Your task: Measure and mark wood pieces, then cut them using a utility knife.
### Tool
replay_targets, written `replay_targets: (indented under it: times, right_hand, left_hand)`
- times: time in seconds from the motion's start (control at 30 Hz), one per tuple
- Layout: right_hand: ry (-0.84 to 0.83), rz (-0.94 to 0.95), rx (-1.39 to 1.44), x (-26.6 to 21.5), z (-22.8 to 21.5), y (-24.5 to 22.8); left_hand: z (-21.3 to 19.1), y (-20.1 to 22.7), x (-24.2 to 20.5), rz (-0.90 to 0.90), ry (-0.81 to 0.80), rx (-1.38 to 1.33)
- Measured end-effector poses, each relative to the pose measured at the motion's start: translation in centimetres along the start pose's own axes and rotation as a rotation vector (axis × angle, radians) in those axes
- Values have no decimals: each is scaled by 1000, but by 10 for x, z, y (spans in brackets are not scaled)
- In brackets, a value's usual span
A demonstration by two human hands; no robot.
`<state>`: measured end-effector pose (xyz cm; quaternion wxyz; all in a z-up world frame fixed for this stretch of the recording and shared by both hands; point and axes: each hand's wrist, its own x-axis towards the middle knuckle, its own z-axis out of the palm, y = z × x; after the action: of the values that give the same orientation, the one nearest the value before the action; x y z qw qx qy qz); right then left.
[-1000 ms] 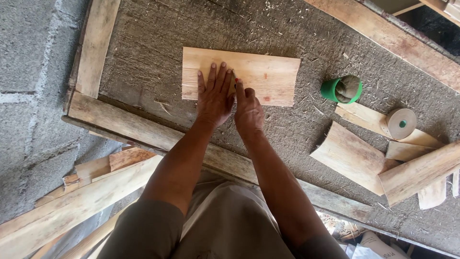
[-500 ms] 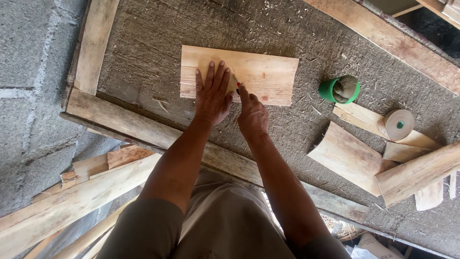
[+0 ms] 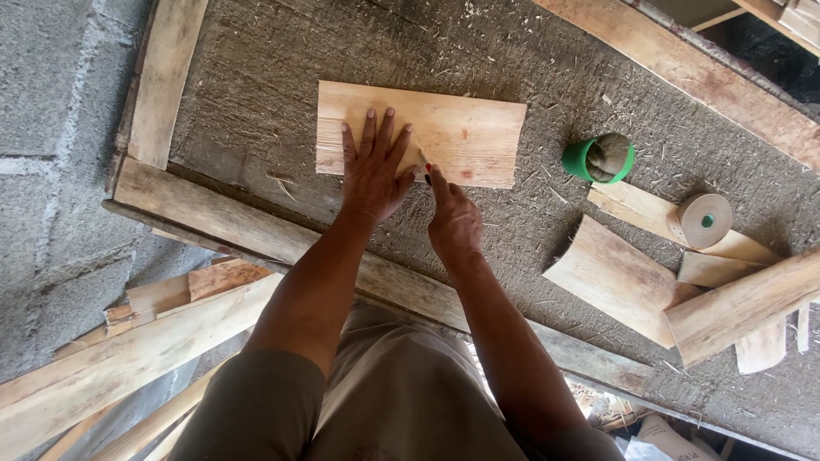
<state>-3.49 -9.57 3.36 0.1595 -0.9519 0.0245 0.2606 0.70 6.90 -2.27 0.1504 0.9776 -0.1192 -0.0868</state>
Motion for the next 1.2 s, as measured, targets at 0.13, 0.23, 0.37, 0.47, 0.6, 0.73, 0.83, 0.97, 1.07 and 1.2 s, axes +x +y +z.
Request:
replay_targets:
  times: [0.13,0.23,0.37,0.47,0.6,0.73,0.83,0.97,1.07,1.2]
  right_hand:
    - [55,-2,27,-5,4,8]
    - [77,-41,31,-7,13,18]
    - [127,-74,31,-13,8,20]
    - [80,-52,41,-17,0,17]
    - [58,-29,51,-22,6,26]
    - [216,-176,49,-29,21,46]
    - [178,-93,26,-33,8,37]
    - [-58,89,46,-41,-6,31]
    - [40,25,64,-42,10,42]
    - [80,-10,63,-50,7,45]
  left_hand:
    - [11,-4,1,3,19,-42]
    - [10,-4,-1,1,31,-40]
    - [10,-4,-2,0,48,-69]
    - [9,-4,-3,20,96,-84]
    - [6,-2,-1,-3,86,-150]
    - [7,-2,-2,0,93,-109]
    - [14,-4,2,-6,48,-80]
    - [15,-4,1,-8,57,-82]
    - [12,-3,1,-22,25,-101]
    - [20,-1,0,-10,91,-58]
